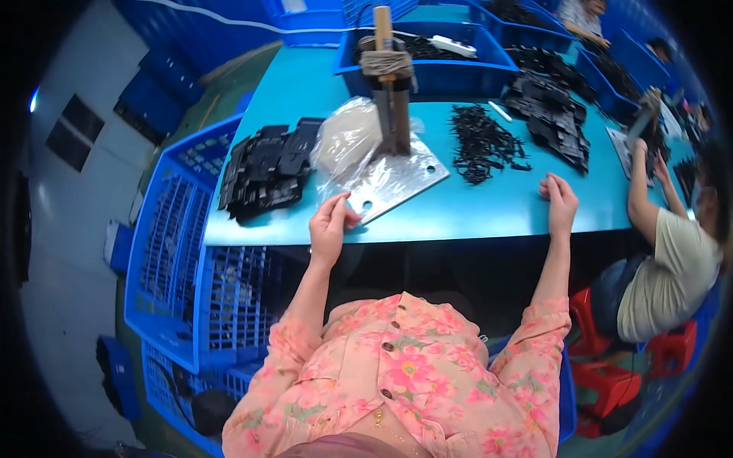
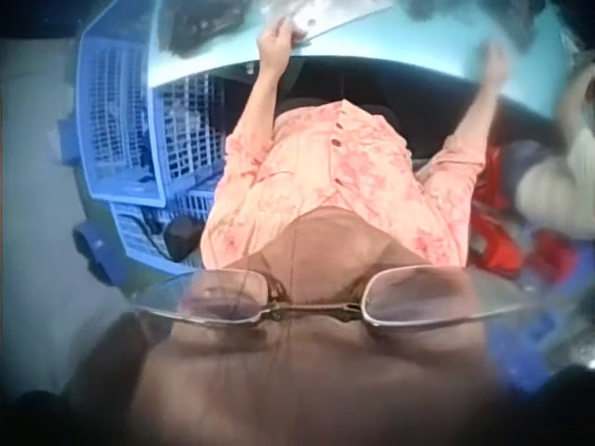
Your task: Assembling small black plastic parts onto a larger toy chassis at a factory workbench.
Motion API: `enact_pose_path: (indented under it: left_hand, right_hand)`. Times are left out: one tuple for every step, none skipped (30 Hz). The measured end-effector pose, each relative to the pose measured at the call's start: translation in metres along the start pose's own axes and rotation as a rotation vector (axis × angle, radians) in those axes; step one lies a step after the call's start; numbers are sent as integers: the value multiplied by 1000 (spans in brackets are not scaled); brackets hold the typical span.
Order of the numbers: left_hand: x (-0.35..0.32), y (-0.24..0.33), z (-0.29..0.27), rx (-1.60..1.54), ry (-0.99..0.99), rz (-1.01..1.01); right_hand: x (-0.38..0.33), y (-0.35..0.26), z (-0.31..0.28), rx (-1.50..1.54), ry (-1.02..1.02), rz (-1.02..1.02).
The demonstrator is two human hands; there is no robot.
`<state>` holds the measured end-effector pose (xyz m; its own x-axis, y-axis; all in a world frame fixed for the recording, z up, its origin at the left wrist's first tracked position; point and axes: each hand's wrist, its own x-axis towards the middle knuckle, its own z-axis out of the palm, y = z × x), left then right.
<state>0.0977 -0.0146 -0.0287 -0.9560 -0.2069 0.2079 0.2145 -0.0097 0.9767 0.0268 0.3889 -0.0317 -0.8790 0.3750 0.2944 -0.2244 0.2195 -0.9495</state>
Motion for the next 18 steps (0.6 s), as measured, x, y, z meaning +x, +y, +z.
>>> enact_pose_path:
  left_hand:
    - [0, 1, -1, -4, -2, -15]
    - [0, 0, -3, 17, -17, -8]
    - [-1, 0, -3, 27, -19, -37]
    - [-2, 1, -5, 43, -31, -19]
    - [-3, 2, -4, 59, -51, -1]
    - [-5, 6, -7, 46, -74, 13]
    - [-3, 12, -9, 43, -66, 19]
    - [1, 18, -13, 181, -101, 115]
    - [7, 23, -18, 321, -137, 210]
    - [22, 29, -25, 500, -60, 420]
    - [39, 37, -30, 466, 14, 462]
    - [60, 48, -40, 639, 77, 464]
    - [78, 57, -45, 751, 59, 442]
    - [99, 51, -55, 999, 68, 517]
    - [115, 46, -60, 1176, 62, 497]
    - [131, 30, -68, 1307, 39, 419]
    - [142, 24, -71, 1439, 20, 335]
    - [148, 19, -74, 1444, 21, 332]
  right_hand:
    - [0, 0, 1, -1, -31, -5]
    - [0, -2, 3, -25, -26, 13]
    - [-1, -3, 4, -50, -18, 29]
    - [-1, -3, 5, -46, -39, 20]
    - [-1, -2, 3, -58, -33, 26]
    - [-2, -1, 3, -70, -24, 33]
    - [-2, -1, 1, -68, -30, 24]
    - [-4, 1, 1, -74, -32, 39]
    - [-3, 2, 1, -80, -32, 56]
    - [-4, 3, 2, -69, -29, 64]
    - [-3, 2, 2, -71, -21, 68]
    - [-4, 1, 2, -73, -32, 63]
    - [-5, 2, 0, -84, -34, 60]
    - [-5, 0, 0, -86, -35, 64]
    - [-6, -2, -2, -96, -34, 66]
    - [-4, -3, 0, -106, -38, 64]
    - [-2, -2, 2, -102, -41, 65]
    - [-1, -1, 5, -107, -55, 58]
